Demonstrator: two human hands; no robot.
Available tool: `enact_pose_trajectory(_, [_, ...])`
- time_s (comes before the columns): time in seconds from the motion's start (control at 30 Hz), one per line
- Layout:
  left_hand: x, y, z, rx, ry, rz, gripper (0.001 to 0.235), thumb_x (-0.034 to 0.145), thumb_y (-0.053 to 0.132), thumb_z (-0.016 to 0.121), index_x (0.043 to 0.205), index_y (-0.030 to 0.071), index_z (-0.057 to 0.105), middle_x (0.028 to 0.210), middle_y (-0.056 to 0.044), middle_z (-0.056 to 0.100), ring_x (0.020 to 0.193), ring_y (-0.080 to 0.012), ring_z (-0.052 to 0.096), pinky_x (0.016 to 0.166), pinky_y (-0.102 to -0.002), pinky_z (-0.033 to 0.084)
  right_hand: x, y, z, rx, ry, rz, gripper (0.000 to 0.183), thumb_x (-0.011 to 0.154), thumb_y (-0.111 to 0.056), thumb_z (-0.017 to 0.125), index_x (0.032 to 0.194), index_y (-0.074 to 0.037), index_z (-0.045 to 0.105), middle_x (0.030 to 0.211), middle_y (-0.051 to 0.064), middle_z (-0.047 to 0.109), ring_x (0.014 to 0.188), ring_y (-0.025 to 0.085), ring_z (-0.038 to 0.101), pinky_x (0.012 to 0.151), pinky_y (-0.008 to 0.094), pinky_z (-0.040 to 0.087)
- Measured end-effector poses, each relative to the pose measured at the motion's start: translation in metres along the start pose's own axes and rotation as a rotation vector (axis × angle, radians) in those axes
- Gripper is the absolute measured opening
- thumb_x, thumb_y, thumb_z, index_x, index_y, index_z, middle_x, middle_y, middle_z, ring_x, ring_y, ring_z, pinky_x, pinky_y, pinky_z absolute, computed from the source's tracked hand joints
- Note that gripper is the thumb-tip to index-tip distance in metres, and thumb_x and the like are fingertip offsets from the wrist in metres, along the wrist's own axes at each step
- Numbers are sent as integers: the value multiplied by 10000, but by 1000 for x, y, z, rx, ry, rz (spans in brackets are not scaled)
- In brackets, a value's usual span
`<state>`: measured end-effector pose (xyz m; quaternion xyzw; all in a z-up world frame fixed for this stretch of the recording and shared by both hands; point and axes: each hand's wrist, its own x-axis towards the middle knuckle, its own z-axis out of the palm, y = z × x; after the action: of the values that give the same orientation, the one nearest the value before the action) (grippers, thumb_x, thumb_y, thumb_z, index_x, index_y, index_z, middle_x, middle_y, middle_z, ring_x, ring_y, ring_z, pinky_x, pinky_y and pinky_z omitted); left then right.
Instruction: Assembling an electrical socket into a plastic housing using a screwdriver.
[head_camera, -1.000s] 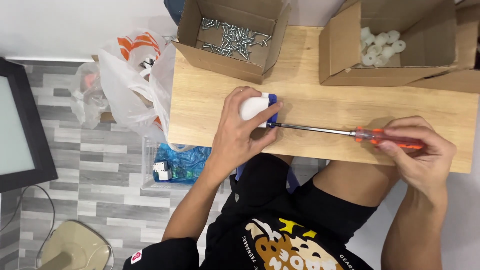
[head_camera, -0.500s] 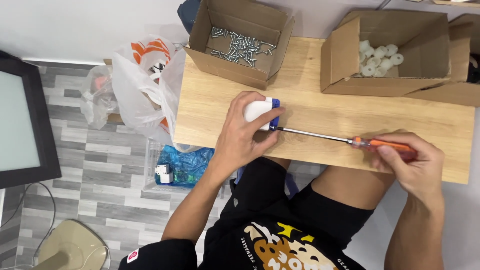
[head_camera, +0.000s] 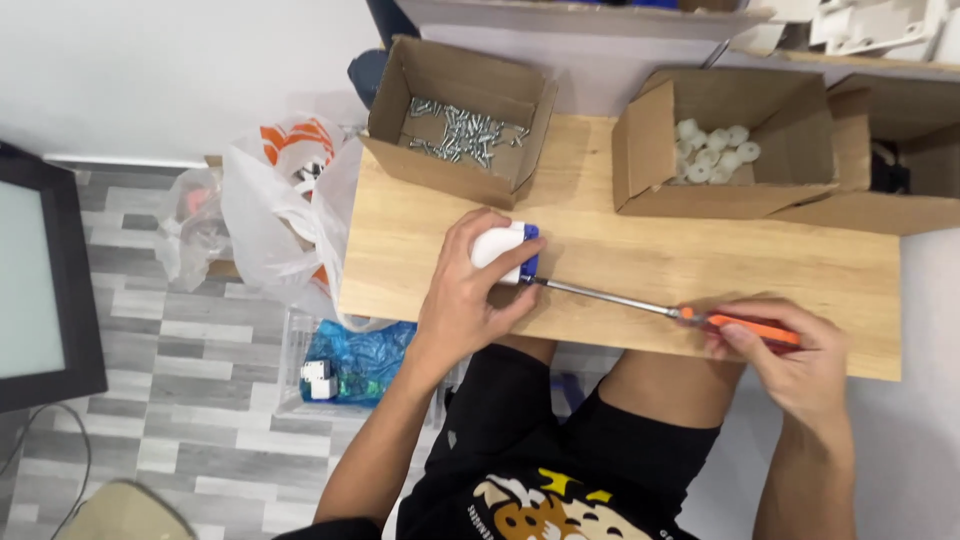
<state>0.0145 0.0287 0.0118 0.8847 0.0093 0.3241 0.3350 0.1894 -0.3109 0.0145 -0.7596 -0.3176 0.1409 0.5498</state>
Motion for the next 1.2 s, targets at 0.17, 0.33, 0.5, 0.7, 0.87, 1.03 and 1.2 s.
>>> enact_pose_trajectory(0.17, [-6,0,2,28,7,-12,490,1008,267,890,1442,185,678,1475,-179,553,1425,-456,551,1244,-638,507,-24,37,-13,-59,139,-161,235,960,9,805,1166,68,708,1220,263,724,1135,331,753,1065,378,651])
enact_pose_trajectory(0.33, [-15,-4,6,-56,154,54,501,1018,312,819,1456,144,645,1566,-138,608,1596,-442,459,1384,-654,414,-50,71,-10,172,277,-142,258,979,-39,789,1203,-11,664,1254,230,701,1216,346,744,1180,437,669])
enact_pose_trajectory(0.5, [-13,10,-5,-40,136,219,409,1052,243,816,1407,99,673,1359,-118,707,1284,-330,668,1129,-467,563,-64,66,13,349,256,-147,251,975,-52,761,1203,-12,665,1236,256,707,1173,360,765,1001,430,745])
enact_pose_trajectory(0.7, [15,23,-32,-219,46,360,137,1050,64,792,1179,17,791,1152,-85,755,1005,-269,736,924,-390,619,-72,66,18,456,249,-155,249,970,-80,757,1193,-17,665,1205,286,699,1102,391,784,860,425,799])
enact_pose_trajectory(0.87, [36,-4,-40,-200,77,426,231,985,69,861,1194,66,763,1119,-84,745,998,-199,705,891,-341,630,-79,74,12,476,325,-120,273,979,-103,769,1220,-21,670,1238,273,696,1130,377,781,863,428,791])
enact_pose_trajectory(1.03, [83,-13,-77,243,157,204,443,1128,98,846,1511,96,626,1458,-132,655,1332,-304,633,1189,-456,553,-72,54,24,427,374,-69,226,1012,26,701,1227,46,635,1263,312,673,1184,450,755,921,441,764])
enact_pose_trajectory(1.2, [52,2,-55,173,157,181,358,1064,103,813,1390,89,664,1388,-156,669,1257,-296,656,1011,-400,571,-67,45,37,397,396,-33,214,1026,21,696,1222,76,628,1276,319,684,1194,472,757,927,473,756])
